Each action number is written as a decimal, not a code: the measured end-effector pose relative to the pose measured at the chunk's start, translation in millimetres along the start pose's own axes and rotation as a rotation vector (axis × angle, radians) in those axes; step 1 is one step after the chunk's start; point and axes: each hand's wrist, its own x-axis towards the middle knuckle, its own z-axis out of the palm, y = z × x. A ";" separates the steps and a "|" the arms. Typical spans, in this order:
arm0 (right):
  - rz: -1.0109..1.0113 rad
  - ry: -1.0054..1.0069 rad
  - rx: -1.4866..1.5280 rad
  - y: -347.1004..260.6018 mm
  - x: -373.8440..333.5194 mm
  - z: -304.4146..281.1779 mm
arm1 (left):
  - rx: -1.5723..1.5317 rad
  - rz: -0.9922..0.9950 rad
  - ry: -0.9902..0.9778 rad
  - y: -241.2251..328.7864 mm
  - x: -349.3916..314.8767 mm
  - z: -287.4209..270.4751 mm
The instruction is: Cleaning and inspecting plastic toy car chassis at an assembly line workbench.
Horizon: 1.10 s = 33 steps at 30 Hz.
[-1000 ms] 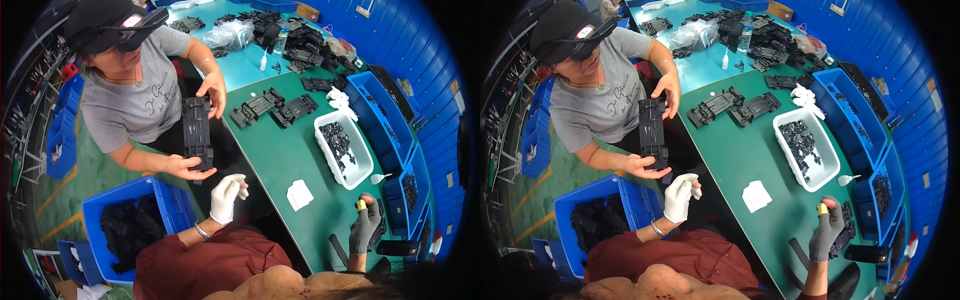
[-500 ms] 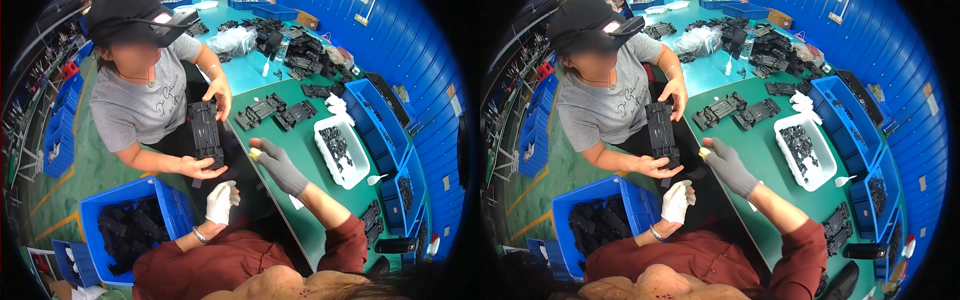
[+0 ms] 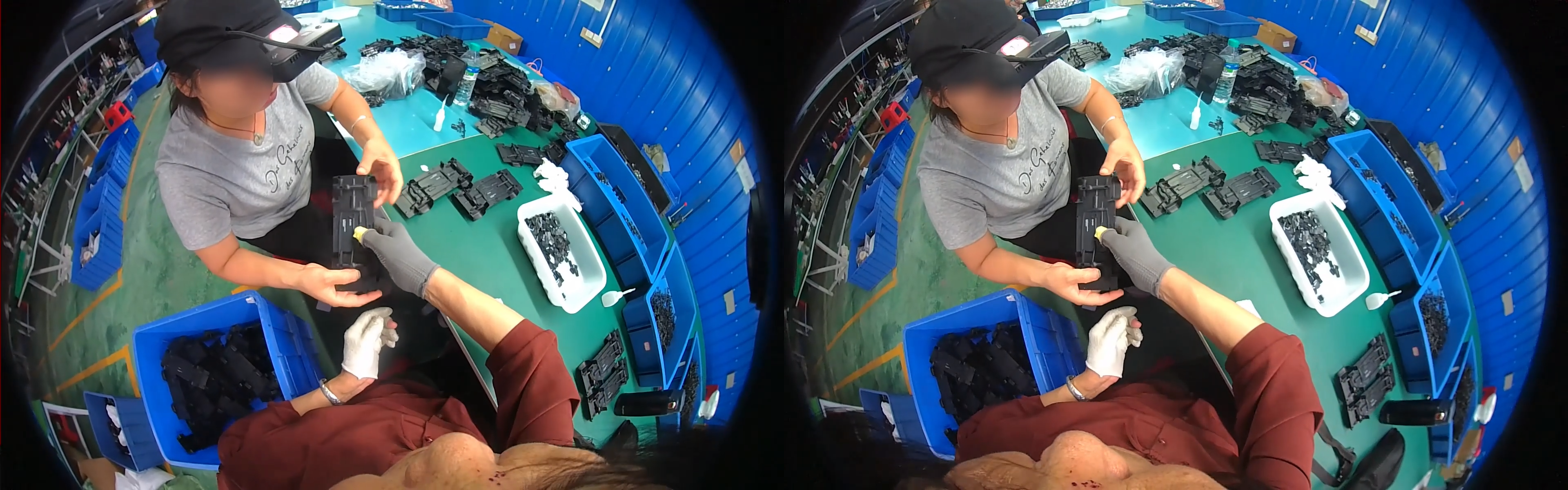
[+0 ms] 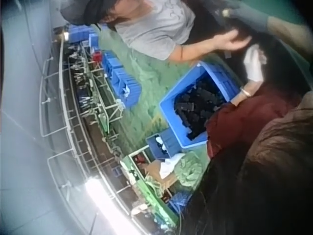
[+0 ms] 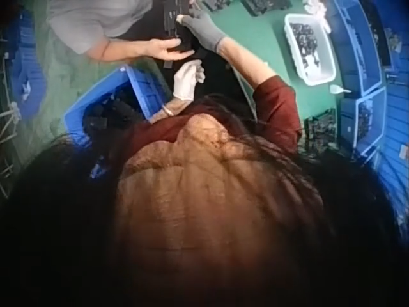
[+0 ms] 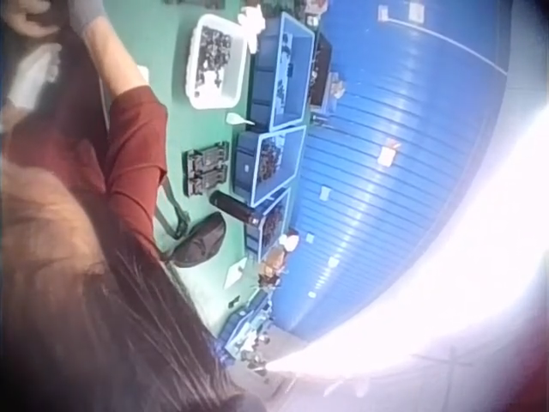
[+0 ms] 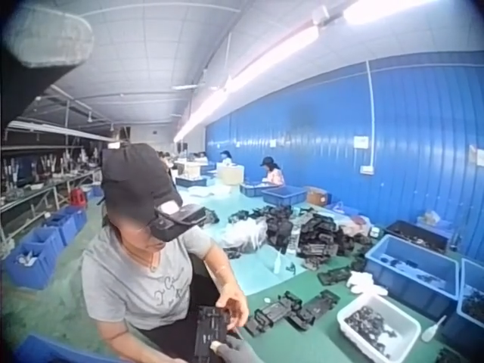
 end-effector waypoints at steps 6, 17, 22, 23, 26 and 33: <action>0.102 -0.017 0.306 -10.3 -19.7 -5.2 | 0.007 -0.005 -0.023 -0.3 -0.2 -2.3; -0.071 0.184 0.226 -21.0 -114.2 -23.4 | 0.012 0.297 -0.464 0.2 -9.2 58.1; -0.252 0.237 0.364 -5.0 -165.8 -21.7 | -0.356 0.173 -0.414 0.8 -16.0 74.6; -0.302 0.286 0.357 -1.9 -174.2 -17.8 | -0.340 0.140 -0.366 11.9 -21.6 79.3; -0.269 0.365 0.141 -4.3 -206.1 -14.7 | -0.363 0.124 -0.357 29.2 -21.9 73.9; -0.142 0.237 0.115 15.3 -274.7 -54.6 | -0.043 -0.077 -0.451 81.6 -21.4 40.5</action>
